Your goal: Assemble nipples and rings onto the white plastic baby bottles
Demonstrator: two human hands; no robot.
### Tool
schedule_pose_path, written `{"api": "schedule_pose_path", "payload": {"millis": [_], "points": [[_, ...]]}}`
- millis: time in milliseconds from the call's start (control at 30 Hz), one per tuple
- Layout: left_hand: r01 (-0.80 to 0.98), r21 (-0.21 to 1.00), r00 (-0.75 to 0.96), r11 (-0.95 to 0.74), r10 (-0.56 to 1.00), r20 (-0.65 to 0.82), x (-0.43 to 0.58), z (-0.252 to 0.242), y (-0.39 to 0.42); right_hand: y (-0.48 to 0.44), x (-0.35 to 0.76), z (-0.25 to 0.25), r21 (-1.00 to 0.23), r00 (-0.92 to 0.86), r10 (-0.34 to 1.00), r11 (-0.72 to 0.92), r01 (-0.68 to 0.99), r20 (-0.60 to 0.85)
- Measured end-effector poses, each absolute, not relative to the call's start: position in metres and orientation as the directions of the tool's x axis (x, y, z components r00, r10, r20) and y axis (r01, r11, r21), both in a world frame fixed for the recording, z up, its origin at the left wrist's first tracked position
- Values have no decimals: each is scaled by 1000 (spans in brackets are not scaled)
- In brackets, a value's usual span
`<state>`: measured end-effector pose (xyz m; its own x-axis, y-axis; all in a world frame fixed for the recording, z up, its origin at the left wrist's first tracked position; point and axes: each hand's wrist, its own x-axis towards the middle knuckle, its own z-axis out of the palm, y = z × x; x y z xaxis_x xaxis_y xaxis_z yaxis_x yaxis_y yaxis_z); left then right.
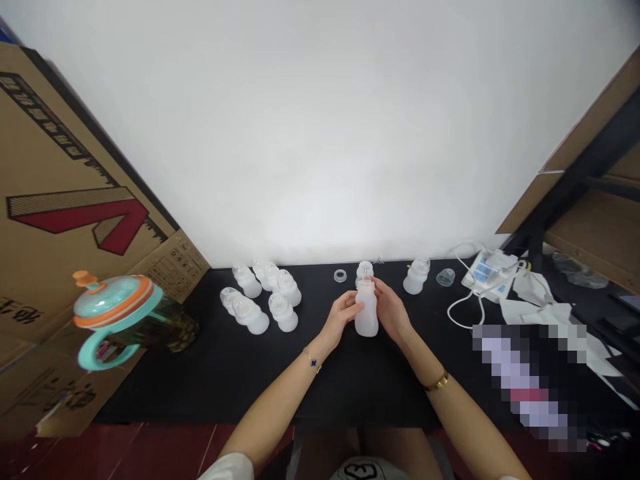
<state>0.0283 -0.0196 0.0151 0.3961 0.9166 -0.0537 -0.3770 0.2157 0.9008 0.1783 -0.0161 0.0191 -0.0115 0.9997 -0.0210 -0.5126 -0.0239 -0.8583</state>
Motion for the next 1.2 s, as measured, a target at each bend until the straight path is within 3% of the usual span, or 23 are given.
{"api": "schedule_pose_path", "payload": {"millis": [1200], "points": [[-369,902,422,224,905,-52,27,14,-17,-17,178,16,-857,-25,999,-37,-513,-28]]}}
